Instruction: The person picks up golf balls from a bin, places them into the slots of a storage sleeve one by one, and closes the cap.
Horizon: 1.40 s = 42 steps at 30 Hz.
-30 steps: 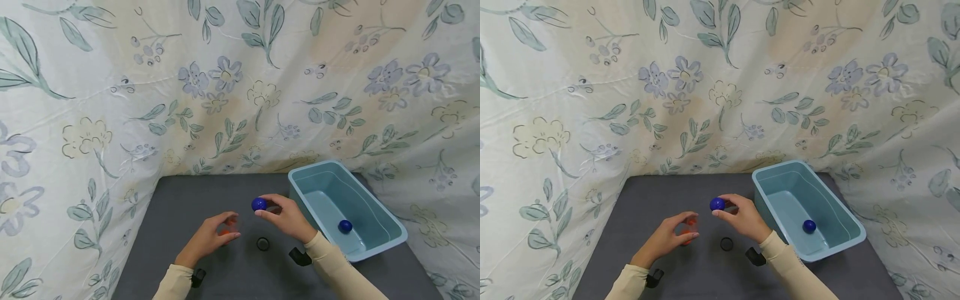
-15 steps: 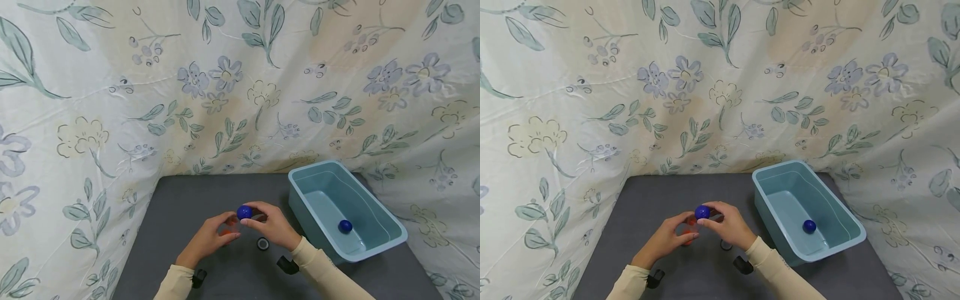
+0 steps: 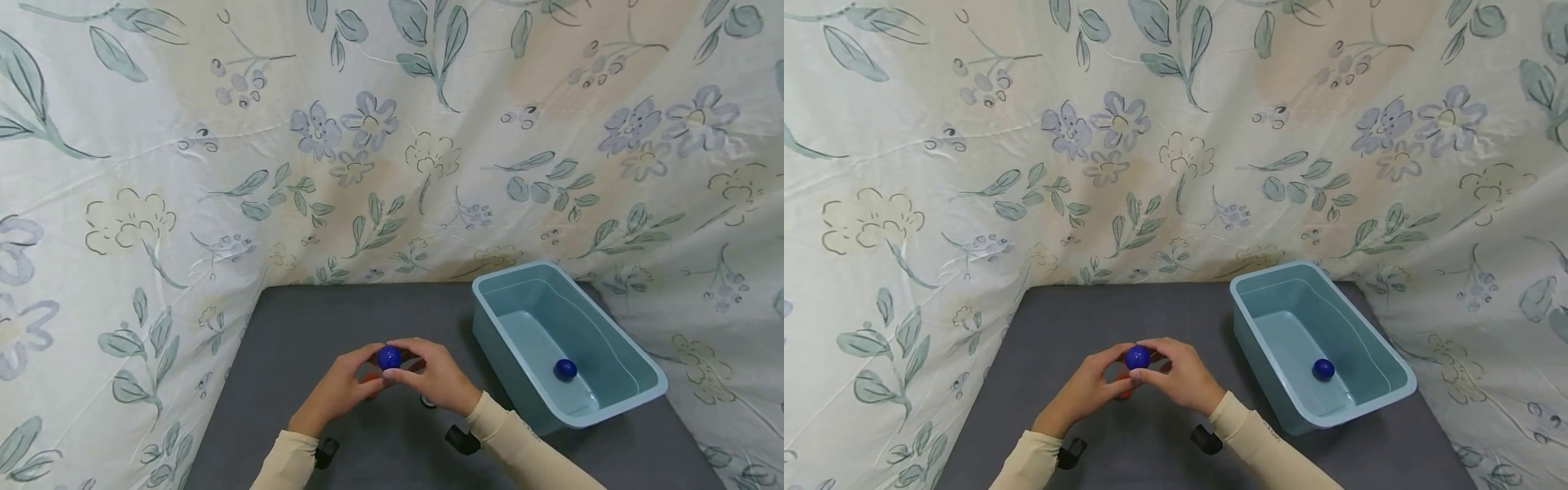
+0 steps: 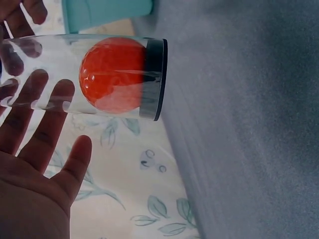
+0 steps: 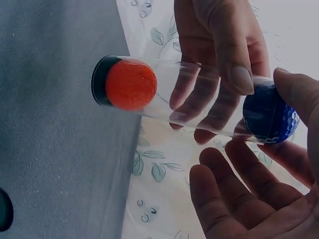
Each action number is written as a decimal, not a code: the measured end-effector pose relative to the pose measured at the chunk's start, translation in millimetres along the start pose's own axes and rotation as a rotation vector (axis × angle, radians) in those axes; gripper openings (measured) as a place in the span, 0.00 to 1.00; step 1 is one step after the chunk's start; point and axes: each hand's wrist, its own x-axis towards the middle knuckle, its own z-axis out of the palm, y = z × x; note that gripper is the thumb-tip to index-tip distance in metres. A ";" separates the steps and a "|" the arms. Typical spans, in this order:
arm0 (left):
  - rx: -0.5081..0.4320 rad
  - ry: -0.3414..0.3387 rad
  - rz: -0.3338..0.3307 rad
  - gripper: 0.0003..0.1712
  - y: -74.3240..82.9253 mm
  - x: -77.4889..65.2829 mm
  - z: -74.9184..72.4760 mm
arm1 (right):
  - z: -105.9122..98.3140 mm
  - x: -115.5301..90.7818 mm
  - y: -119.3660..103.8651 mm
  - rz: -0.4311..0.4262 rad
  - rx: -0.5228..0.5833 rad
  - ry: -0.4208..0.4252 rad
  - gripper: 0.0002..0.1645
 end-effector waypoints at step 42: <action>0.041 -0.023 -0.092 0.30 -4.1 -8.1 1.3 | -201.8 -14.2 49.9 0.297 -0.542 0.130 0.39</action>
